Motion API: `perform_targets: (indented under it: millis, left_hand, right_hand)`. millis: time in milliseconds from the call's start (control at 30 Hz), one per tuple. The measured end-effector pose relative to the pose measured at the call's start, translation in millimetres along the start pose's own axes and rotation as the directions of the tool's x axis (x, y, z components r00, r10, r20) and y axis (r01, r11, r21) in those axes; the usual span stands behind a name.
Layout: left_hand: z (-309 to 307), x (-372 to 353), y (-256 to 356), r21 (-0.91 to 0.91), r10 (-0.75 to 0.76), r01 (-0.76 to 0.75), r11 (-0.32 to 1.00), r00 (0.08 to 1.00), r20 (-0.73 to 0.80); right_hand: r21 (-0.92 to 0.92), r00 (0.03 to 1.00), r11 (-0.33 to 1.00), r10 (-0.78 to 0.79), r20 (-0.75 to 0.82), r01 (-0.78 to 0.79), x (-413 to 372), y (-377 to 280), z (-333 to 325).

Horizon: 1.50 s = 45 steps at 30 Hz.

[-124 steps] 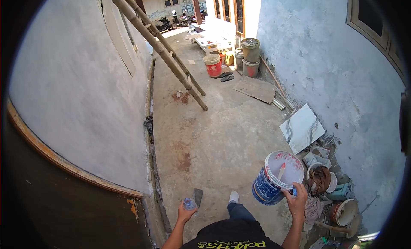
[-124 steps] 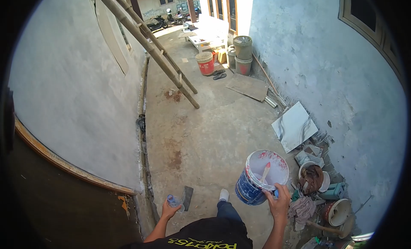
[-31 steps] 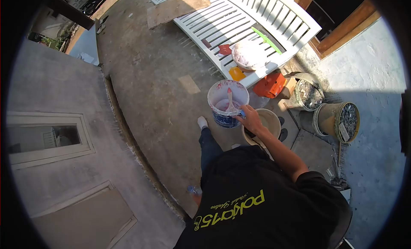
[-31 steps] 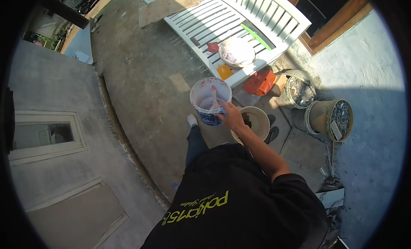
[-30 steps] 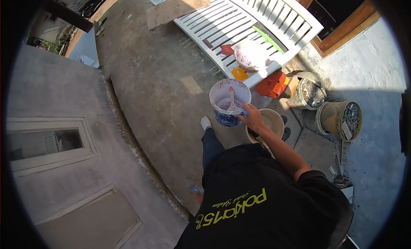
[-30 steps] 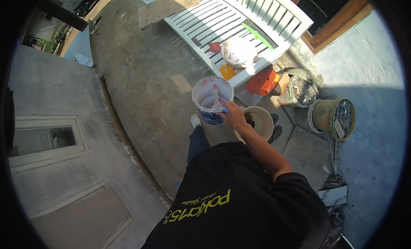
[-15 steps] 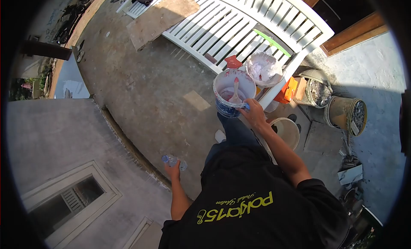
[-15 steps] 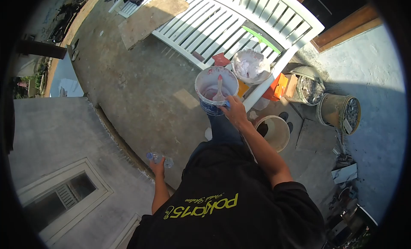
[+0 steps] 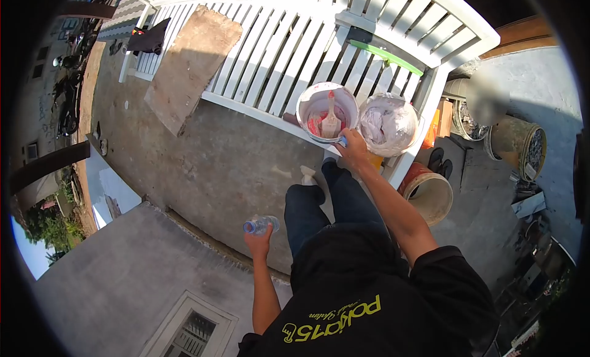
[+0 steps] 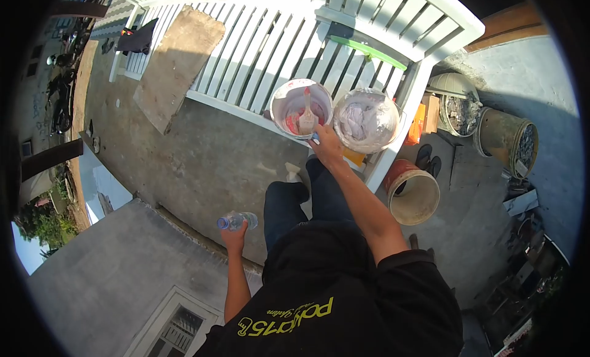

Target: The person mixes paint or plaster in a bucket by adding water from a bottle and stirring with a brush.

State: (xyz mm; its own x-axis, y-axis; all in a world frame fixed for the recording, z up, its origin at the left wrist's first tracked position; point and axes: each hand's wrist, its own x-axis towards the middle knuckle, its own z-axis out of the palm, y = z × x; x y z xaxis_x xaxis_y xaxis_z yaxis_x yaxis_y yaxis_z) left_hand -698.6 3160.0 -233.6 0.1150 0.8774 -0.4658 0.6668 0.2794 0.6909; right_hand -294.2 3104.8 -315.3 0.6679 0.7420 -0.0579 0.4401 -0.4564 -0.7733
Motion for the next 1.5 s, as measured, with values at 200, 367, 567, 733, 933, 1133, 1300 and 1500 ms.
perform_targets:
  millis: [200,367,567,733,933,1133,1300,1500]
  left_hand:
    - [32.1,71.0,88.7,0.059,0.232,-0.245,0.968,0.956,0.18]
    - [69.6,118.9,130.7,0.079,0.305,-0.351,0.933,0.889,0.343]
    - [122.9,160.3,160.3,-0.03,0.382,-0.41,0.912,0.818,0.43]
    - [150.6,190.8,174.4,-0.059,0.424,-0.462,0.885,0.747,0.512]
    - [172.9,220.6,196.0,0.117,0.393,-0.599,0.792,0.648,0.652]
    - [190.0,239.0,201.5,0.394,0.21,-0.614,0.684,0.683,0.7]
    - [199.1,247.5,208.8,0.526,0.105,-0.601,0.602,0.712,0.694]
    - [202.7,251.3,224.7,0.588,0.059,-0.565,0.579,0.748,0.661]
  right_hand:
    - [0.007,0.997,0.999,0.045,-0.061,-0.044,57.2,27.7,32.0]
    - [-0.034,0.994,0.999,0.022,-0.108,-0.026,80.1,46.3,45.0]
    - [-0.045,0.99,0.998,0.04,-0.138,-0.046,82.1,65.5,65.7]
    - [-0.05,0.98,0.996,0.063,-0.188,-0.074,72.8,68.9,79.2]
    - [-0.011,0.976,0.993,0.116,-0.186,-0.12,56.8,33.6,43.3]
    - [0.365,0.871,0.814,0.491,-0.019,-0.451,5.1,36.0,26.8]
    - [0.369,0.805,0.752,0.593,-0.018,-0.546,-16.2,24.6,30.7]
    - [0.518,0.683,0.521,0.708,0.182,-0.678,-35.8,19.2,45.6]
